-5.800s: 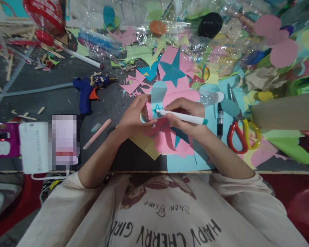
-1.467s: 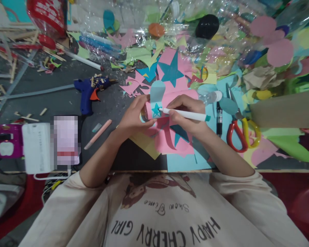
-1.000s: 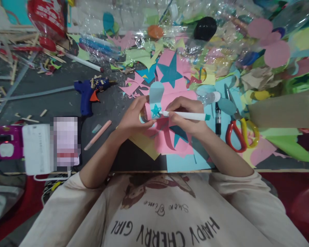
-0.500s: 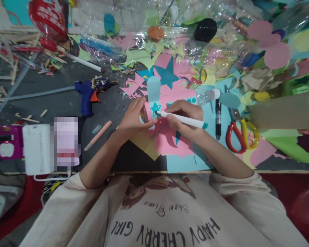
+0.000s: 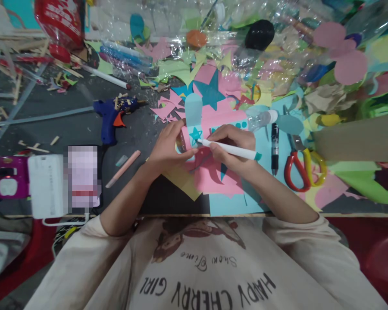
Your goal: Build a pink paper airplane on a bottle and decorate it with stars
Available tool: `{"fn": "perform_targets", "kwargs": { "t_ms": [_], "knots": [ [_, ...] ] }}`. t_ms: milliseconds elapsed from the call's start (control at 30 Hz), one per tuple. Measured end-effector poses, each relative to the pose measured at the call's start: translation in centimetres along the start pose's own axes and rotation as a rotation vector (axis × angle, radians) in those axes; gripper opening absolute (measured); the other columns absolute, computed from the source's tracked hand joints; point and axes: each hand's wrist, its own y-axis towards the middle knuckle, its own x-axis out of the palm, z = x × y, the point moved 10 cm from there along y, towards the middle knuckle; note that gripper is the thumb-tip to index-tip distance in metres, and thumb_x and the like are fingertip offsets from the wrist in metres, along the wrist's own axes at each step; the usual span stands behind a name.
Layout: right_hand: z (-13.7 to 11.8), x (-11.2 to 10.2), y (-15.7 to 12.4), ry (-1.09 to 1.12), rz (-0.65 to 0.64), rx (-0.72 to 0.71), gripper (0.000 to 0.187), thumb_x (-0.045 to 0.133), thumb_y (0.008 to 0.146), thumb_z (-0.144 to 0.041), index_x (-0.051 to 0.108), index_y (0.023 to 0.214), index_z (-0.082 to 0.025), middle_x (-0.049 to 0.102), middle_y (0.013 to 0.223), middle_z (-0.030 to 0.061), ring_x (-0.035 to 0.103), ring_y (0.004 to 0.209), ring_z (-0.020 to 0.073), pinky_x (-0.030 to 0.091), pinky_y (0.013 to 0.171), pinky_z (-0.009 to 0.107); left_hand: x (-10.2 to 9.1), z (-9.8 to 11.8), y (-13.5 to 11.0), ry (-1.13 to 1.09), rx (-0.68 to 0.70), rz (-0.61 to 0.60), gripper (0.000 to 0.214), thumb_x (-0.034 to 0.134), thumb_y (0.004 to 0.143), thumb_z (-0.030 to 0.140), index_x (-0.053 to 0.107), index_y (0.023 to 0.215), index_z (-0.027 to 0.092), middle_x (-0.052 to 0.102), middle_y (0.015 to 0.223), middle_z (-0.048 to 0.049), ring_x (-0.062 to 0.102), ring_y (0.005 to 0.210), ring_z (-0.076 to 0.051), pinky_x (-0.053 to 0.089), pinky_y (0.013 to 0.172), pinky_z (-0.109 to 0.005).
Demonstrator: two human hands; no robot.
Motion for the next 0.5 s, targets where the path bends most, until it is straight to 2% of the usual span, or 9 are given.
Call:
{"fn": "perform_targets", "kwargs": {
  "t_ms": [267, 500],
  "knots": [
    [-0.3, 0.5, 0.0, -0.029, -0.032, -0.019, 0.02, 0.059, 0.095, -0.036, 0.065, 0.08, -0.023, 0.068, 0.068, -0.0002, 0.061, 0.059, 0.0125, 0.048, 0.055, 0.027, 0.0, -0.2, 0.0, -0.008, -0.012, -0.004, 0.065, 0.068, 0.075, 0.041, 0.049, 0.135, 0.023, 0.06, 0.137, -0.0095, 0.055, 0.127, -0.033, 0.044, 0.109, -0.045],
    [-0.3, 1.4, 0.0, -0.039, -0.133, -0.051, 0.027, 0.055, 0.097, -0.039, 0.064, 0.077, -0.023, 0.069, 0.066, -0.0002, 0.063, 0.059, 0.0137, 0.05, 0.056, 0.028, 0.0, -0.2, 0.0, -0.011, -0.005, -0.002, 0.067, 0.068, 0.073, 0.039, 0.049, 0.136, 0.025, 0.061, 0.134, -0.0084, 0.056, 0.123, -0.033, 0.045, 0.106, -0.046]
  ]
}}
